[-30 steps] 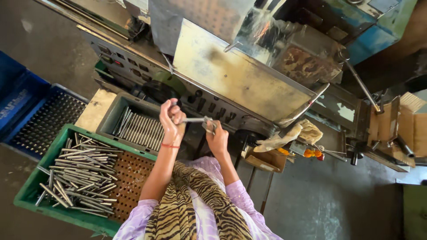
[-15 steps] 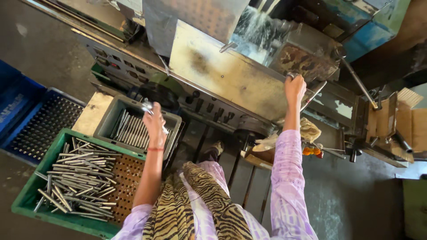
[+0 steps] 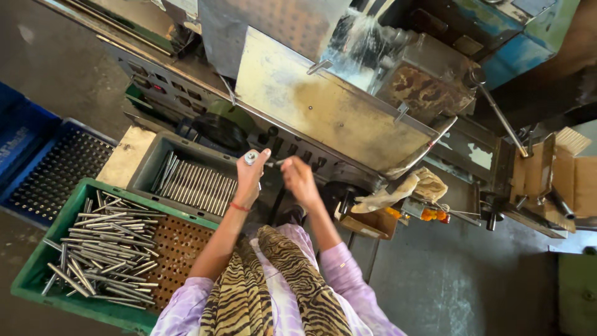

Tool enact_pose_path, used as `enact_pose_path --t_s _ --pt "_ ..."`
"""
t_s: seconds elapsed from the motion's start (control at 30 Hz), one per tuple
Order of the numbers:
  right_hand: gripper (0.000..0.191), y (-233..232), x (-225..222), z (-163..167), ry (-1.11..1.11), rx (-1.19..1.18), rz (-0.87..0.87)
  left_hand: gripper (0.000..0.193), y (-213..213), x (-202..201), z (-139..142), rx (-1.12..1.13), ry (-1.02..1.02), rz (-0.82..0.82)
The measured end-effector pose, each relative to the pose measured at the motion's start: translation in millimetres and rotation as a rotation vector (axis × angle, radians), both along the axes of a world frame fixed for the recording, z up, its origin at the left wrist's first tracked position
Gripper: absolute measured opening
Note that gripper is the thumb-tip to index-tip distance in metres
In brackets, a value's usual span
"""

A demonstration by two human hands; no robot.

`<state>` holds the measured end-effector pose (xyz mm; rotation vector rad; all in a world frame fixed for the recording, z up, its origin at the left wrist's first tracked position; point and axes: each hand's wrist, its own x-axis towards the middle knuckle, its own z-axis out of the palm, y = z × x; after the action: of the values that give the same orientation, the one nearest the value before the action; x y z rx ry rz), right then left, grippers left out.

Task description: The person repeatedly picks metal rods from a green crate, inserts them into a grinding machine, and removes them after grinding. The person uses a wrench to operate the machine and places the finished rods into a gray tray.

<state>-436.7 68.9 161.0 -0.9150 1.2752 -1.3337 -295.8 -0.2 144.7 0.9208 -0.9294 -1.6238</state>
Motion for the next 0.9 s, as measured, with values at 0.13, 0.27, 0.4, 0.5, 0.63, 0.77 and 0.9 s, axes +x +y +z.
enact_pose_path --t_s 0.13,0.27,0.4,0.5,0.63,0.77,0.9 --pt "0.032 6 24 -14 -0.198 -0.042 -0.070 0.045 0 -7 -6 -0.022 -0.068 0.056" --pt "0.034 7 23 -14 -0.239 -0.051 -0.041 0.048 5 -7 -8 -0.155 0.000 0.138" --pt "0.033 8 25 -17 -0.311 -0.052 -0.057 0.048 8 2 -1 -0.337 -0.141 0.184" --pt "0.030 9 20 -18 -0.268 0.111 -0.058 0.050 3 18 12 -0.940 -0.458 0.312" --pt "0.029 10 23 -13 -0.192 0.154 -0.064 0.060 4 24 15 -1.298 -0.654 0.393" --pt "0.030 6 50 -6 -0.236 0.023 -0.174 0.051 14 11 -2 -0.302 -0.146 0.254" --pt "0.021 0 69 -5 -0.177 -0.017 -0.260 0.047 11 4 -5 -0.277 -0.107 0.350"
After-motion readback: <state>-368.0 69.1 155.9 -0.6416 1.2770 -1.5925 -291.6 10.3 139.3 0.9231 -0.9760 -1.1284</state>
